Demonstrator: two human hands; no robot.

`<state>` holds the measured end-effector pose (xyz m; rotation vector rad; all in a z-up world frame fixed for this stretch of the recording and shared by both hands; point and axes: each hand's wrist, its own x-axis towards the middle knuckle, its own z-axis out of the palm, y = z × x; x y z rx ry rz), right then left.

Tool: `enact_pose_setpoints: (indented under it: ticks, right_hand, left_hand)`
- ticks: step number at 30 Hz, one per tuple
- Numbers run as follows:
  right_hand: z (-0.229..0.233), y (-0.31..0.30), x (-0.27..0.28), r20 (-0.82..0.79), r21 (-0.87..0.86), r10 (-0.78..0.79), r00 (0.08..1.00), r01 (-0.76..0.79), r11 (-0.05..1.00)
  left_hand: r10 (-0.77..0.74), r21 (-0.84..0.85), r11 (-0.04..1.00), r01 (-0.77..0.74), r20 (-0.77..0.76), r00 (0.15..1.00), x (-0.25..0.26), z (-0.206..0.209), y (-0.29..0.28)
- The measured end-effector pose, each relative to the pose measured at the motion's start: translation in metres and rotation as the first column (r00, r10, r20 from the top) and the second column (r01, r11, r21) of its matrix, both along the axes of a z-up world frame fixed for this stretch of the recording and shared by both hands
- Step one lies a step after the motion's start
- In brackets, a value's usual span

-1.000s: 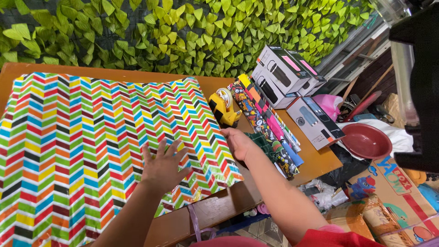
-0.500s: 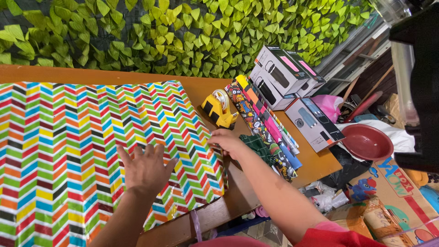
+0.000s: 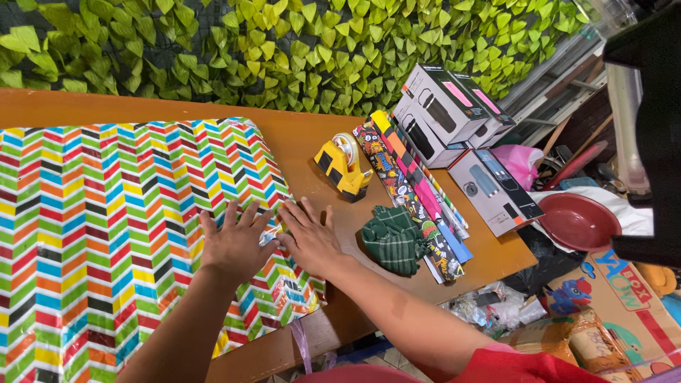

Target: The person finishes taping a small gift box wrapped in light green paper, then wipes the table with a cloth. They place a second box on white tissue paper, cover it with colorful chevron wrapping paper, and begin folding and taping the paper around the box.

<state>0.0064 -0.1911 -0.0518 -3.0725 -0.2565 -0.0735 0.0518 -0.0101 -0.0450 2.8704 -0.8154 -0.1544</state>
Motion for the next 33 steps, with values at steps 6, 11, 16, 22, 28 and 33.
enact_pose_setpoints:
  ticks: [6, 11, 16, 22, 28, 33]
  right_hand:
    - [0.0, -0.018, -0.008, 0.104, 0.152, 0.001, 0.995, -0.016, 0.988]
    - [0.013, -0.031, -0.048, 0.087, 0.272, -0.165, 0.982, 0.135, 0.953]
    - [0.021, -0.036, -0.071, 0.042, 0.257, -0.106, 0.993, 0.092, 0.962]
    - [0.027, -0.061, -0.078, 0.037, 0.205, 0.061, 0.997, -0.067, 0.976]
    - [0.019, -0.069, -0.078, 0.035, 0.225, 0.064, 0.997, -0.07, 0.972]
    - [0.027, -0.106, -0.03, 0.138, 0.68, -0.536, 0.833, 0.314, 0.663]
  left_hand:
    - [-0.001, 0.006, 1.0, 0.0, 0.048, 0.999, -0.002, 0.002, -0.005]
    - [0.0, 0.034, 0.999, -0.002, 0.04, 0.999, -0.003, 0.009, -0.003]
    - [0.003, 0.051, 0.999, -0.003, -0.005, 1.0, -0.002, 0.019, -0.004]
    - [0.002, 0.05, 0.999, -0.001, -0.03, 1.0, -0.004, 0.024, -0.003]
    - [-0.069, 0.074, 0.995, 0.071, -0.039, 0.997, 0.0, 0.028, -0.025]
    - [-0.044, 0.045, 0.998, 0.05, -0.139, 0.989, 0.005, 0.029, -0.039]
